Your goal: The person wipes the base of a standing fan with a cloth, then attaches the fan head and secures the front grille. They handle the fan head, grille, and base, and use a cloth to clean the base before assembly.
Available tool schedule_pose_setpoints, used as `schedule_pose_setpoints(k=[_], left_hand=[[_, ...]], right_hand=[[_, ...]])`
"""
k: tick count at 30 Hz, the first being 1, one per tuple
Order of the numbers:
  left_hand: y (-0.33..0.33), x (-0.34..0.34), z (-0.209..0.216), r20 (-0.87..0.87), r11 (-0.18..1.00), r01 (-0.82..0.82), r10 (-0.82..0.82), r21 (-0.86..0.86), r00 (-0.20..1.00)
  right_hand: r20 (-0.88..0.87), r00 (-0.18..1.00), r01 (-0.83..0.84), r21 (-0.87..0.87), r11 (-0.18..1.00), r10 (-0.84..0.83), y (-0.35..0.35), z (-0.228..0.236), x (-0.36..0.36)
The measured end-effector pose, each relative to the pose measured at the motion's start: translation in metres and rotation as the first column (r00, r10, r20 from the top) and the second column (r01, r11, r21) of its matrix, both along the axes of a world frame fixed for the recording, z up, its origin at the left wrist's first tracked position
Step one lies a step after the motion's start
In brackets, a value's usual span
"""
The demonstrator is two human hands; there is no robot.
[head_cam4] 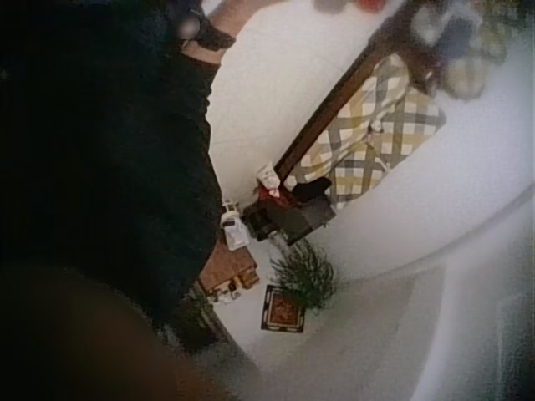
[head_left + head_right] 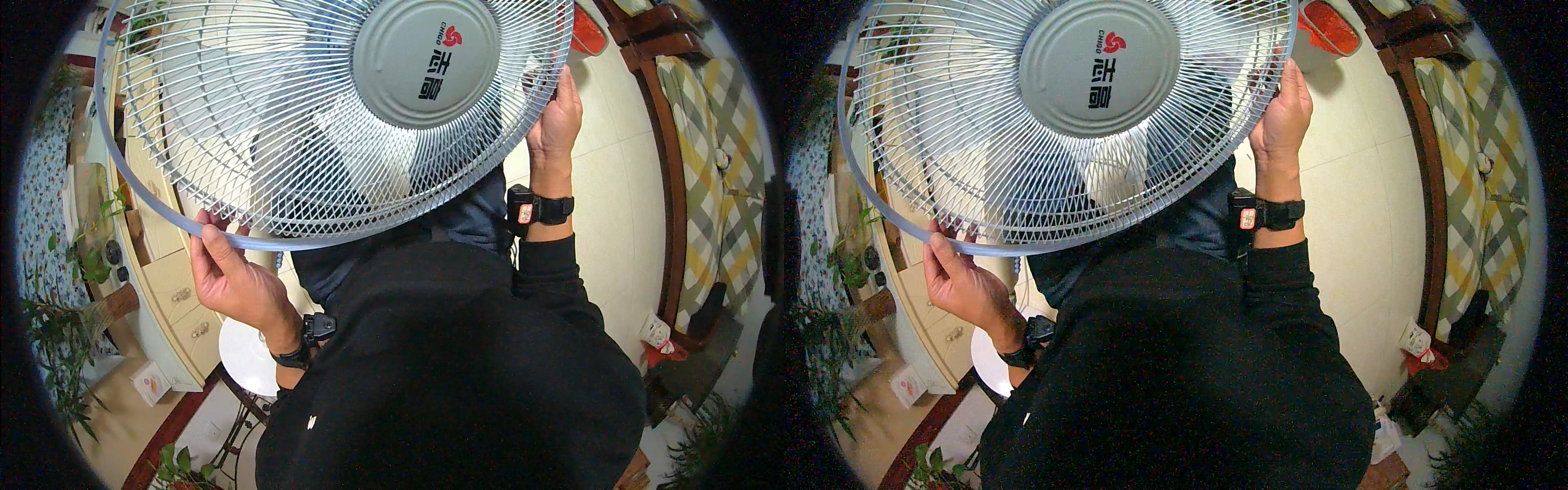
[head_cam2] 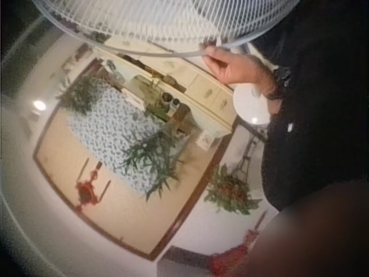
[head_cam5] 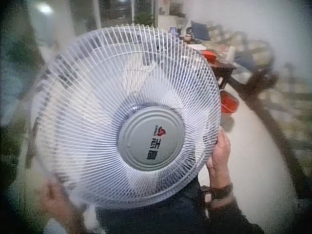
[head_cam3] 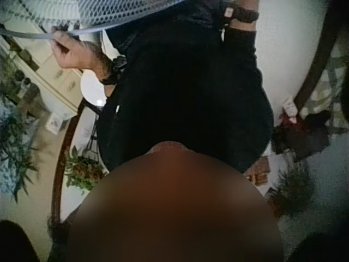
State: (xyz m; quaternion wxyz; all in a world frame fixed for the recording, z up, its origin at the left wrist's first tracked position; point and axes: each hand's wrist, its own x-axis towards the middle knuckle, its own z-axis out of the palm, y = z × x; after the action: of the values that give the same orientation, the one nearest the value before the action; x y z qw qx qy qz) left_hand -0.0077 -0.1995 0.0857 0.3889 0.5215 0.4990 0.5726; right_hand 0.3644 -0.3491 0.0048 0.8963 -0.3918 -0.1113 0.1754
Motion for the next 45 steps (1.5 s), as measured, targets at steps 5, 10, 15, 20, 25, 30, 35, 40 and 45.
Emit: schedule_pose_setpoints(k=[5, 10, 15, 20, 25, 30, 35, 40, 45], left_hand=[[-0.001, -0.003, 0.003, 0.081, 0.998, 0.031, -0.026, -0.06, 0.996], [0.0, -0.006, 0.002, 0.089, 0.996, 0.058, -0.053, -0.062, 0.995], [0.001, -0.006, 0.0, 0.096, 0.997, 0.046, -0.041, -0.054, 0.995], [0.003, -0.006, -0.001, 0.11, 0.998, 0.039, -0.034, -0.041, 0.993], [0.007, -0.008, -0.005, 0.105, 0.998, 0.053, -0.049, -0.037, 0.993], [0.01, -0.01, -0.009, 0.083, 0.998, 0.069, -0.068, -0.009, 0.994], [0.014, -0.014, -0.014, 0.126, 0.996, 0.091, -0.091, 0.01, 0.988], [0.018, -0.018, -0.017, 0.065, 0.997, 0.08, -0.08, -0.002, 0.995], [0.017, -0.022, -0.019, 0.039, 0.996, 0.09, -0.089, -0.005, 0.995]], right_hand=[[-0.002, 1.0, -0.012, 0.015, 1.0, 0.012, 0.0, -0.003, 0.002], [0.014, 0.999, -0.046, 0.033, 0.998, 0.046, 0.0, -0.007, 0.004], [-0.008, 0.999, -0.045, 0.046, 0.998, 0.046, 0.002, -0.009, 0.007], [0.0, 0.999, -0.05, 0.016, 0.999, 0.05, 0.003, -0.007, 0.007], [0.011, 0.998, -0.057, 0.013, 0.998, 0.057, 0.005, -0.006, 0.007], [0.013, 0.995, -0.098, 0.056, 0.994, 0.098, 0.006, -0.008, 0.009], [0.02, 0.994, -0.11, 0.053, 0.992, 0.11, 0.008, -0.01, 0.01], [0.033, 0.993, -0.111, 0.016, 0.994, 0.111, 0.008, -0.01, 0.011], [0.033, 0.99, -0.141, 0.014, 0.99, 0.141, 0.008, -0.009, 0.014]])
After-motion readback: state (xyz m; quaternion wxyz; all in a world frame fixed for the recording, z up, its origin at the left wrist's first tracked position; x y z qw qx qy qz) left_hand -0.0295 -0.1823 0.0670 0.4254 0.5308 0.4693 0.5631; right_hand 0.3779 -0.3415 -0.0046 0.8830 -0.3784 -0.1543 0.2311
